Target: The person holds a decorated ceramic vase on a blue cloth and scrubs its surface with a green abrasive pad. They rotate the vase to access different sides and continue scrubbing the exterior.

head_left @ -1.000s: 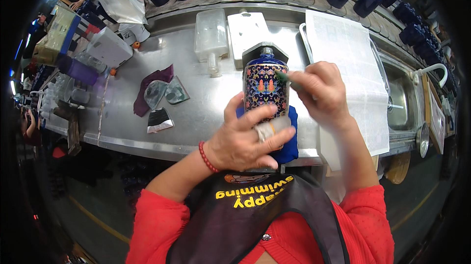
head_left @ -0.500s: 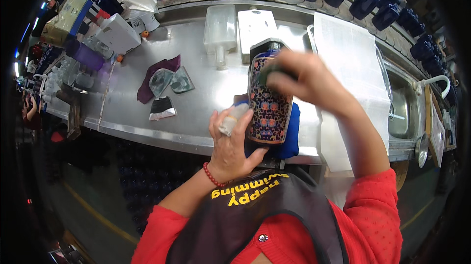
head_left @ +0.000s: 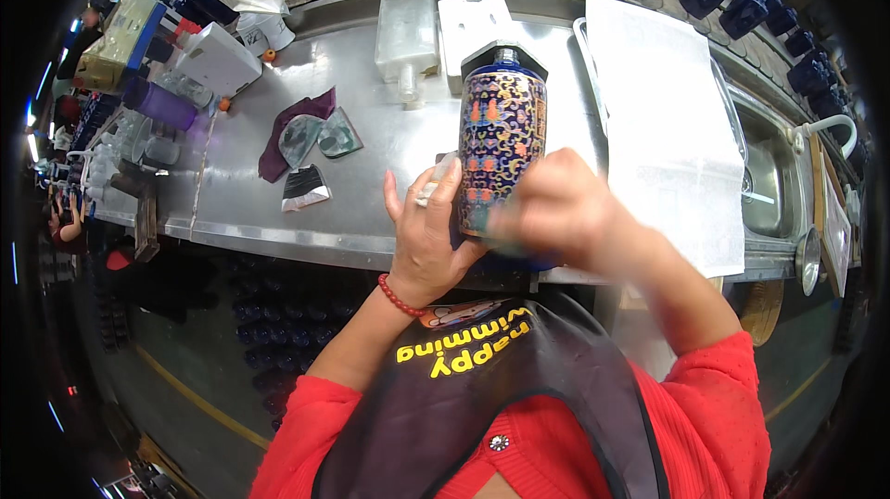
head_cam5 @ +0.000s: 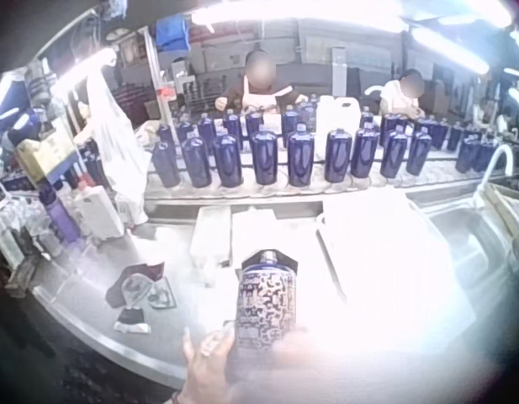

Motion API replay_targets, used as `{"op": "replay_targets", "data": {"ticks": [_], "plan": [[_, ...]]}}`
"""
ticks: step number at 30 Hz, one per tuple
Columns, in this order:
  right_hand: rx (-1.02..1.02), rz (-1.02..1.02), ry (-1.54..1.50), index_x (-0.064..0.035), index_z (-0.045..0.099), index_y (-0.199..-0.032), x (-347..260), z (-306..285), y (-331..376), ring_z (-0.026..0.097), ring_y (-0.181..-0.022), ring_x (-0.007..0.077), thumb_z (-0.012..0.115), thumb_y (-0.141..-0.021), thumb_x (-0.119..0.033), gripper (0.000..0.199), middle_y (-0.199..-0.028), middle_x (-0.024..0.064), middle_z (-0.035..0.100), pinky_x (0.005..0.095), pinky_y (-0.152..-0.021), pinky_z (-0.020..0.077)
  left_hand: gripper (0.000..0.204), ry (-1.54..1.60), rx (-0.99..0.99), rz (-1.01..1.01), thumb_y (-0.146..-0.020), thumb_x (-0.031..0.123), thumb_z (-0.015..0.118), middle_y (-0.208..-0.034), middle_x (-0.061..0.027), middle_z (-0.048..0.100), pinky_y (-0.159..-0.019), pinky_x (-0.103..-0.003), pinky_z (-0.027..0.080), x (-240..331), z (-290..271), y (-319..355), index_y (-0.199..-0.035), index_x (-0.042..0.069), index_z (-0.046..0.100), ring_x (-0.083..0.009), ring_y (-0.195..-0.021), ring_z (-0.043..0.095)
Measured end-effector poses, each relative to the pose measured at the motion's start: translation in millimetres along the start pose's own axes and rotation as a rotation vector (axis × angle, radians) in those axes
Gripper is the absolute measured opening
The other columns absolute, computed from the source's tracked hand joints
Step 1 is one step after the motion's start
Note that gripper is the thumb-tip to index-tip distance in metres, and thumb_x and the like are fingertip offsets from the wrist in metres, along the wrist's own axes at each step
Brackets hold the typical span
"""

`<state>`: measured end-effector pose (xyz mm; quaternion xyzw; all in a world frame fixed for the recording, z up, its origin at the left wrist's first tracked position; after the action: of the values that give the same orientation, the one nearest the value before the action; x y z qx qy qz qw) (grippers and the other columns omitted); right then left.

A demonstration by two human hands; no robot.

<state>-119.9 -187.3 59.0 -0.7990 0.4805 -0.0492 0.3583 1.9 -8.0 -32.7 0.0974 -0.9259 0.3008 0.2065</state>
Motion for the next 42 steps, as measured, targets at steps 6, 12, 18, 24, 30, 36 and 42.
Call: {"op": "replay_targets", "data": {"ticks": [6,12,18,24,30,36,42], "plan": [[0.475,0.560,0.177,-0.0066,0.073,-0.107,47.1,-10.0,12.2,0.064,-0.076,0.0190,0.079,-0.086,-0.014,0.023,-0.086,0.0063,0.063,0.0293,-0.065,0.0495,0.098,0.015,0.001,-0.064,-0.082,0.046,0.082,-0.146,-0.0219,0.050,-0.118,-0.069,0.005,11.1,-2.5,-0.8,-0.153,-0.004,0.035,-0.0385,-0.134,0.049],[-0.035,0.285,-0.410,-0.0087,0.075,-0.104,9.5,4.3,19.9,0.063,-0.080,0.0232,0.080,-0.082,-0.010,0.023,-0.091,0.0076,0.066,0.0336,-0.073,0.0507,0.099,-0.043,-0.017,-0.040,-0.076,0.048,0.085,-0.146,-0.0147,0.053,-0.116,-0.072,0.009,8.7,-2.8,-3.2,-0.153,0.005,0.040,-0.0359,-0.133,0.045],[0.119,0.092,0.101,-0.0092,0.076,-0.098,2.4,7.9,27.3,0.063,-0.078,0.0206,0.079,-0.080,-0.006,0.018,-0.084,0.0059,0.063,0.0344,-0.067,0.0496,0.103,-0.012,-0.022,-0.029,-0.078,0.057,0.080,-0.148,-0.0158,0.051,-0.116,-0.071,0.009,1.3,0.4,-1.0,-0.155,0.003,0.037,-0.0357,-0.134,0.045],[0.606,0.734,-0.325,-0.0072,0.073,-0.107,32.8,3.7,32.2,0.068,-0.078,0.0210,0.074,-0.086,-0.007,0.021,-0.085,0.0078,0.070,0.0327,-0.071,0.0534,0.106,-0.051,-0.012,-0.047,-0.076,0.059,0.080,-0.146,-0.0197,0.048,-0.115,-0.072,0.008,10.6,1.2,-3.0,-0.155,0.004,0.036,-0.0378,-0.135,0.043],[0.003,0.187,-0.264,-0.0110,0.072,-0.099,16.0,1.8,7.0,0.067,-0.078,0.0242,0.075,-0.080,-0.009,0.019,-0.082,0.0067,0.065,0.0388,-0.068,0.0531,0.097,-0.032,-0.032,-0.008,-0.083,0.055,0.078,-0.144,-0.0188,0.052,-0.116,-0.070,0.008,9.5,-5.1,-6.8,-0.153,0.001,0.038,-0.0364,-0.135,0.046],[0.153,0.169,0.357,-0.0149,0.074,-0.102,27.6,-5.4,-6.8,0.057,-0.074,0.0210,0.080,-0.076,-0.010,0.027,-0.079,0.0028,0.054,0.0381,-0.072,0.0428,0.099,-0.070,-0.037,-0.035,-0.081,0.050,0.080,-0.146,-0.0195,0.051,-0.115,-0.072,0.008,15.0,-5.8,-3.1,-0.155,0.001,0.035,-0.0381,-0.135,0.044],[0.376,0.560,0.223,-0.0029,0.068,-0.096,58.8,-15.9,-22.0,0.065,-0.073,0.0299,0.077,-0.085,-0.011,0.016,-0.084,0.0117,0.065,0.0405,-0.065,0.0520,0.102,-0.128,0.021,-0.001,-0.075,0.052,0.084,-0.143,-0.0104,0.055,-0.113,-0.074,0.011,20.2,-5.5,-7.7,-0.151,0.000,0.040,-0.0354,-0.130,0.047]]}}
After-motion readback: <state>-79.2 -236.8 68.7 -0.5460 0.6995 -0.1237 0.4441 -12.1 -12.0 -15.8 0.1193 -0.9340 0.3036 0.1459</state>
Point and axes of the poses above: each hand's wrist, its own y-axis away from the middle knuckle, its own z-axis out of the palm, x = y × z, the point moved 2 cm from there along -y, towards the middle knuckle
